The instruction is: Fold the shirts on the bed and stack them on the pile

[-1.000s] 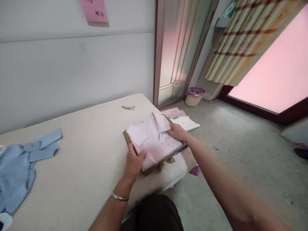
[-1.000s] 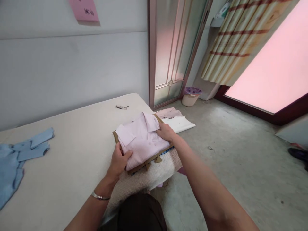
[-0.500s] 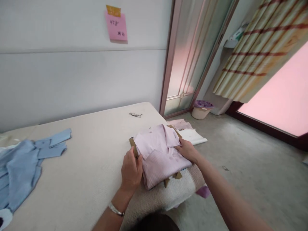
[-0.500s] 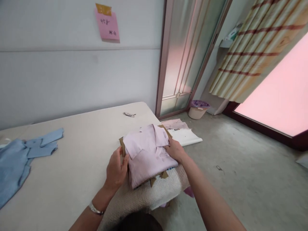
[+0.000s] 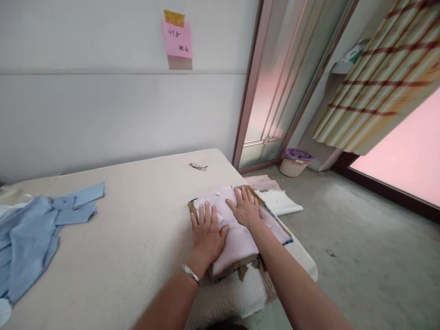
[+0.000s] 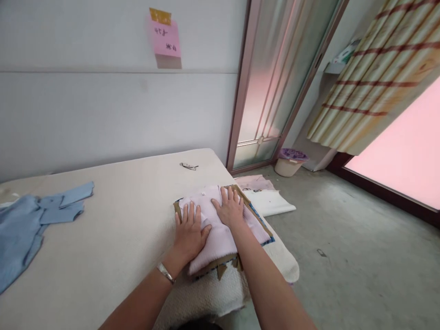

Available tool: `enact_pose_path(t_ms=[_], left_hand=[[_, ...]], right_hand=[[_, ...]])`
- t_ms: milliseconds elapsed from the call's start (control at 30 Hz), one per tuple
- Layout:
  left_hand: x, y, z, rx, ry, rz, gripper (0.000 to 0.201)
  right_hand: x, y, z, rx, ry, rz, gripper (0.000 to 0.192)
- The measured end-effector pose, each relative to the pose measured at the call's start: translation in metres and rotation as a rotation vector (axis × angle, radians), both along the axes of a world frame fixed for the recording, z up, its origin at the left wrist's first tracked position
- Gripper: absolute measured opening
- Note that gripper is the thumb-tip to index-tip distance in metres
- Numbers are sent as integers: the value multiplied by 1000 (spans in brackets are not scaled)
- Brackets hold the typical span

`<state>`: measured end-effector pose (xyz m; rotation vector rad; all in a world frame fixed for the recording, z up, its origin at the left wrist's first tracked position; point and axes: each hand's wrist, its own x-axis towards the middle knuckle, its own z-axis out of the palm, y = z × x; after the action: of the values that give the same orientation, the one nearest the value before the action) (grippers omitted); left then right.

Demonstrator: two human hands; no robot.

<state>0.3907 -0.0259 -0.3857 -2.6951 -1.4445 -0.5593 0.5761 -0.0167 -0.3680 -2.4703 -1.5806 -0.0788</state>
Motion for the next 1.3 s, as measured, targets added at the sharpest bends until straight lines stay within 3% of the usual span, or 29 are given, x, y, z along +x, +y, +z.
enact_pose_path(t_ms=[100,167,300,433,567,667,833,1033,1200,1300], left_hand=[[4,7,-6,-3,22,13,75],[5,11,-2,-25,33,16,76],[-4,2,19,-90,16,-8,73],[-18,-29,33,-76,-59,-134,70],[-20,-52,23,-80,-68,-220,67],[-15,-54,11,-77,-50,-197,67],[-10,-50,5,-46,-27,-186,67],[-5,-49,3,-30,-11,-166,65],[-6,-48,4,-25,-7,-173,64],[-12,-48,13,-4,-35,-166,62]], right_hand=[[8,10,-19,-12,33,-11,75],[12,11,-16,-29,58,-6,76],[19,2,15,-120,201,25,76],[25,-29,42,23,202,66,60],[35,-54,43,70,151,-94,42],[50,-50,36,36,195,-242,37],[77,-21,31,48,315,-167,40],[91,4,33,28,397,-174,23],[89,-5,40,62,360,-209,20],[73,-25,48,94,334,-278,33]])
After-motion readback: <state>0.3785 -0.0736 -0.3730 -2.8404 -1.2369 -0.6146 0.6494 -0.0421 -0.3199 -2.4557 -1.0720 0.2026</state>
